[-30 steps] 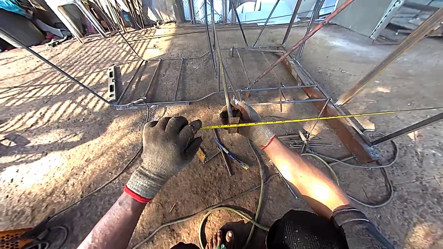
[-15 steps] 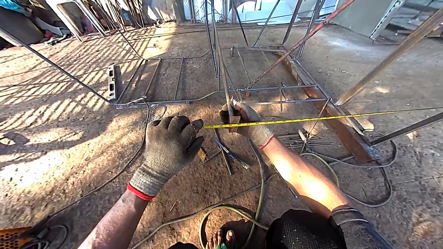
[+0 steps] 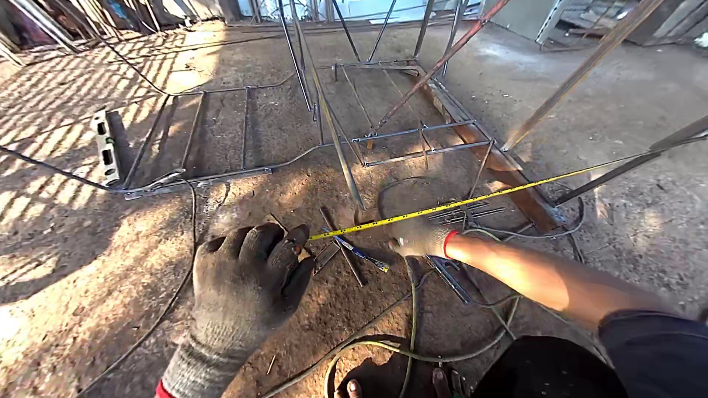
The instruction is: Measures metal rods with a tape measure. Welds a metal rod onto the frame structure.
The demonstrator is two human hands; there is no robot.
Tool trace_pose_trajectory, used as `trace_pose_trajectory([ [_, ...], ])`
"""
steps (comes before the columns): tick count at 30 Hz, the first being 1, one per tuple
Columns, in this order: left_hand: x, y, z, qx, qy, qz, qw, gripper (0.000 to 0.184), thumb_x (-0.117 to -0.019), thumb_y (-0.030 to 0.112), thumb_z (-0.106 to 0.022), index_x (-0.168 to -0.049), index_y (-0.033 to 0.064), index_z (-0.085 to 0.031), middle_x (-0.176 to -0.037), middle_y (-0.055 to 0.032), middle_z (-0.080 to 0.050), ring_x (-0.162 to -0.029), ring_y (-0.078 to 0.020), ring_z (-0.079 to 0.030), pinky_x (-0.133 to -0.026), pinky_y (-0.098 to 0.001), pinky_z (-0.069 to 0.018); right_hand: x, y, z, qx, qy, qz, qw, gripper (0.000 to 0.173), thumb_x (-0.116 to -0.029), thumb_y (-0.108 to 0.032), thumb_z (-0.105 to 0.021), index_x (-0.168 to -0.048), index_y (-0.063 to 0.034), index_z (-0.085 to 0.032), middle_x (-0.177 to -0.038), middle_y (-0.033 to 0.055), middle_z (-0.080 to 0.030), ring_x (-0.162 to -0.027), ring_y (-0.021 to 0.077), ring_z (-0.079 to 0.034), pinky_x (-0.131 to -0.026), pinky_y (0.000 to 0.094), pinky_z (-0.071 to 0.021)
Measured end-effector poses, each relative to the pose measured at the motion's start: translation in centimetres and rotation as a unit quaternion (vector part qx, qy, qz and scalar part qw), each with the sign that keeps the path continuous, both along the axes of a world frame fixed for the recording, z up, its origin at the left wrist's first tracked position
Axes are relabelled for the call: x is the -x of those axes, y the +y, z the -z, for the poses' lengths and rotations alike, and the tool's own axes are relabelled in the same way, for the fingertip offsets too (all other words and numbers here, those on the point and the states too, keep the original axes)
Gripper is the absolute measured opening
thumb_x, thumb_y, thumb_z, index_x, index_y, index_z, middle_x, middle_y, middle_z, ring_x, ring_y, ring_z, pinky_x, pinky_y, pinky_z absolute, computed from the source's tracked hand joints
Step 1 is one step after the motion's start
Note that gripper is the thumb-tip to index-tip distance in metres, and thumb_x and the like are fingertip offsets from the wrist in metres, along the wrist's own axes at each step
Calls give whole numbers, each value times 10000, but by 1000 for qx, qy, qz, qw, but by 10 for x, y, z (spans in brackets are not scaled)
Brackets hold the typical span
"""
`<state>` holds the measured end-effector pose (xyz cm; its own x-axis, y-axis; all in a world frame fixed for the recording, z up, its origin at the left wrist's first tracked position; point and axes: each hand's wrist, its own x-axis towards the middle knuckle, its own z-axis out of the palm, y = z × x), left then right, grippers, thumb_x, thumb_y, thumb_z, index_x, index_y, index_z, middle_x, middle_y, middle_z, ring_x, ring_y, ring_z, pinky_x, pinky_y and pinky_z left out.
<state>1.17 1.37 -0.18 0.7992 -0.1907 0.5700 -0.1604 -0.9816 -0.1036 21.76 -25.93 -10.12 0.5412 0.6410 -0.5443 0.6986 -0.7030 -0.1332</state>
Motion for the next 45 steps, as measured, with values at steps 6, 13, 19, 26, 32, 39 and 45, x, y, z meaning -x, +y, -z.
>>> trace_pose_trajectory([
  [6, -8, 7, -11, 36, 15, 1, 999, 399, -982, 486, -517, -1193, 216, -721, -1015, -153, -696, -889, -391, -666, -718, -579, -477, -6, 2, 4, 2, 90, 60, 994, 381, -1026, -302, -603, -1211, 22, -679, -1192, 283, -660, -1176, 460, -608, -1016, 674, -435],
  [13, -3, 6, 0, 34, 12, -29, 999, 379, -982, 479, -538, -1195, 232, -732, -1049, -154, -697, -897, -385, -661, -728, -576, -466, -92, 40, 67, -366, 52, 471, 801, 461, -1046, -465, -481, -1201, -92, -704, -1033, 120, -737, -927, 241, -725, -852, 490, -603],
  [19, 6, 0, 5, 46, 13, -52, 997, 320, -972, 462, -593, -1172, 263, -744, -1057, -97, -689, -982, -334, -641, -816, -565, -455, -133, 107, 61, -676, 416, 485, 368, 370, -1078, -409, -413, -1141, -88, -587, -915, 67, -654, -796, 188, -667, -701, 365, -592],
  [26, 12, -10, 2, 51, 59, -92, 993, 312, -968, 447, -595, -1210, 301, -727, -1150, -67, -676, -1072, -316, -627, -811, -549, -483, -158, 134, 44, -726, 458, 462, 224, 351, -1098, -430, -331, -1187, -118, -464, -979, 48, -597, -863, 127, -654, -792, 294, -589],
  [32, 15, -21, 4, 55, 48, -113, 991, 308, -967, 420, -608, -1233, 314, -722, -1166, -69, -678, -1099, -310, -625, -847, -552, -472, -153, 135, 36, -714, 460, 471, 237, 380, -1099, -435, -338, -1295, -126, -443, -1072, 64, -618, -954, 139, -668, -831, 309, -588],
  [39, 15, -21, 6, 49, 39, -118, 991, 325, -958, 436, -612, -1234, 303, -721, -1168, -82, -676, -1104, -318, -620, -863, -555, -470, -158, 140, 32, -694, 457, 466, 305, 485, -1090, -495, -242, -1297, -105, -442, -1095, 118, -624, -985, 238, -678, -873, 438, -576],
  [45, 17, -23, 5, 59, 56, -124, 989, 334, -954, 435, -602, -1239, 307, -719, -1164, -86, -672, -1095, -330, -617, -859, -568, -468, -173, 152, 52, -687, 455, 494, 278, 527, -1050, -569, -260, -1283, -136, -451, -1164, 89, -615, -1073, 223, -655, -919, 462, -555],
])
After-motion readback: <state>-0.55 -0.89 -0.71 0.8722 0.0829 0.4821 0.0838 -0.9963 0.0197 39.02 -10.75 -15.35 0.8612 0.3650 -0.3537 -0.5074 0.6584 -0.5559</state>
